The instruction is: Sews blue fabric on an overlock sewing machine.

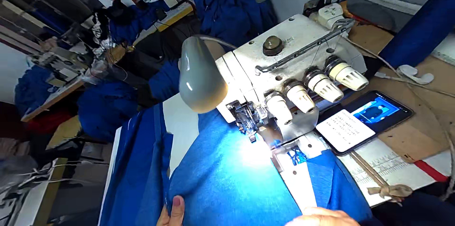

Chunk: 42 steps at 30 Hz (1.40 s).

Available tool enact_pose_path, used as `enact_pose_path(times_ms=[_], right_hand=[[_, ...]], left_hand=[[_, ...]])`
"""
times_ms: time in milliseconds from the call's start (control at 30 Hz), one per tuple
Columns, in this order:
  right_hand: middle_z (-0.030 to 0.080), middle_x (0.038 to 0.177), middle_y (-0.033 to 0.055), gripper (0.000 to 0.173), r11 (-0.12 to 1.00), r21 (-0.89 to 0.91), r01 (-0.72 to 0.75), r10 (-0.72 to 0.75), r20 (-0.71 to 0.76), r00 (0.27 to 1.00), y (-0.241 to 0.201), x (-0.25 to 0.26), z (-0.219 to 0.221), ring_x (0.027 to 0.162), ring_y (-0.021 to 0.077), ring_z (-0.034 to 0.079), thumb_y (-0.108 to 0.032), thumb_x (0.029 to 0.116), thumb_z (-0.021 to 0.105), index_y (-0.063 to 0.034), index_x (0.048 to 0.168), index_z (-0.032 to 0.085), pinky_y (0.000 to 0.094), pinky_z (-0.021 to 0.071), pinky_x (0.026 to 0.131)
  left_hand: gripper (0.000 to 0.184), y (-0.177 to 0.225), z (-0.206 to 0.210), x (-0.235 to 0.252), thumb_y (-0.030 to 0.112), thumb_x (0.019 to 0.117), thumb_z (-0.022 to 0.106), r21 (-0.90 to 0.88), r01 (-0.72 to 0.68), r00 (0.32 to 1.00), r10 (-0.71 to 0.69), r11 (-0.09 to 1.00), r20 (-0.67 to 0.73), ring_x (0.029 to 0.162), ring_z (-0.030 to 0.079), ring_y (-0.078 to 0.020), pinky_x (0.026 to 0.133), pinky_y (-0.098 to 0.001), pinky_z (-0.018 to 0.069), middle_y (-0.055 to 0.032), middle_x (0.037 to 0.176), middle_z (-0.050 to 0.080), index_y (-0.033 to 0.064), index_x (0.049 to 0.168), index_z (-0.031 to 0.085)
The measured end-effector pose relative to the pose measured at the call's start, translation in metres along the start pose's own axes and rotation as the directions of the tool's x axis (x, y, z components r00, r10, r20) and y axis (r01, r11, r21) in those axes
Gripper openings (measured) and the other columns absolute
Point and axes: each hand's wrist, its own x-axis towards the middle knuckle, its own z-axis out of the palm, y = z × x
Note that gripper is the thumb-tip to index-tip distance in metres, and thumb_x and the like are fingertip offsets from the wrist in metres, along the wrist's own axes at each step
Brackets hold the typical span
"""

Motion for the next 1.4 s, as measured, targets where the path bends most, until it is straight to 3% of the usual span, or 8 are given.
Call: enact_pose_path(times_ms=[267,400,533,600,800,900,1100,1400], right_hand=[[0.074,0.098,0.0017,0.013,0.979,-0.069,0.194,-0.201,-0.121,0.972,0.029,0.056,0.005,0.086,0.0005,0.068,-0.007,0.0964,0.066,-0.0045,0.102,0.077,0.0144,0.0574,0.077],[0.073,0.096,-0.0009,0.013,0.984,-0.077,0.161,-0.174,-0.216,0.961,0.028,0.063,0.013,0.082,-0.0013,0.067,-0.007,0.0947,0.068,-0.0035,0.105,0.074,0.0136,0.0569,0.073],[0.071,0.090,-0.0039,0.051,0.993,-0.116,0.027,-0.059,-0.283,0.957,0.030,0.009,0.020,0.076,0.0014,0.067,-0.017,0.0902,0.077,-0.0072,0.136,0.057,0.0180,0.0595,0.067],[0.069,0.085,-0.0051,0.059,0.980,-0.143,-0.137,0.097,-0.260,0.961,0.036,-0.028,0.017,0.073,0.0014,0.065,-0.027,0.0892,0.078,-0.0113,0.140,0.054,0.0194,0.0570,0.065],[0.071,0.090,-0.0028,0.045,0.985,-0.105,-0.137,0.116,-0.189,0.975,-0.001,-0.078,0.019,0.079,-0.0006,0.067,-0.031,0.0947,0.074,-0.0078,0.130,0.058,0.0173,0.0572,0.071],[0.069,0.078,-0.0070,0.054,0.976,-0.023,-0.216,0.203,-0.260,0.944,0.011,-0.084,0.016,0.067,0.0010,0.066,-0.030,0.0899,0.079,-0.0200,0.135,0.051,0.0177,0.0562,0.062],[0.072,0.089,-0.0033,0.017,0.999,0.004,-0.044,0.043,-0.319,0.947,0.030,-0.084,0.023,0.080,-0.0002,0.068,-0.018,0.0918,0.076,-0.0062,0.102,0.070,0.0169,0.0580,0.072],[0.065,0.084,-0.0038,0.024,0.972,-0.234,-0.028,-0.036,-0.266,0.963,-0.003,-0.068,0.006,0.077,-0.0034,0.061,-0.023,0.0965,0.066,-0.0095,0.076,0.066,0.0107,0.0505,0.065]], left_hand=[[0.034,-0.020,0.014,0.046,0.021,0.1112,0.036,-0.051,0.016,1.000,-0.016,0.999,0.002,0.098,0.071,-0.0047,0.087,-0.0257,0.0614,0.0012,0.108,0.072,-0.0004,0.136,0.047],[0.082,-0.038,-0.006,0.034,0.054,0.0972,0.059,0.122,0.023,0.966,-0.053,0.992,0.252,0.106,0.065,-0.0037,0.090,-0.0275,0.0576,-0.0015,0.121,0.062,-0.0074,0.145,0.031],[0.042,-0.039,-0.034,-0.025,0.017,0.0795,0.085,0.372,-0.087,0.771,-0.174,0.924,0.613,0.088,0.073,-0.0041,0.083,-0.0278,0.0626,0.0022,0.096,0.077,-0.0019,0.113,0.068],[0.014,-0.035,-0.047,-0.056,0.002,0.0845,0.075,0.359,-0.010,0.810,-0.203,0.933,0.550,0.082,0.073,-0.0011,0.079,-0.0256,0.0626,0.0078,0.087,0.077,0.0083,0.097,0.074],[0.027,-0.008,-0.062,-0.085,0.009,0.1014,0.059,0.202,-0.163,0.928,0.080,0.966,0.365,0.098,0.068,0.0084,0.090,-0.0170,0.0564,0.0257,0.106,0.073,0.0289,0.119,0.067],[0.017,-0.017,-0.052,-0.080,0.000,0.0973,0.057,0.295,-0.196,0.942,0.096,0.935,0.320,0.091,0.068,0.0057,0.086,-0.0183,0.0583,0.0165,0.097,0.072,0.0047,0.113,0.062],[0.015,-0.057,-0.046,-0.073,0.008,0.0986,0.060,0.346,-0.129,0.963,0.035,0.929,0.266,0.084,0.070,0.0030,0.080,-0.0183,0.0599,0.0082,0.092,0.072,-0.0007,0.110,0.063],[0.016,-0.044,-0.041,-0.072,0.001,0.0991,0.052,0.166,-0.174,0.975,0.146,0.971,0.169,0.089,0.068,0.0019,0.085,-0.0204,0.0582,0.0099,0.094,0.071,0.0000,0.112,0.061]])
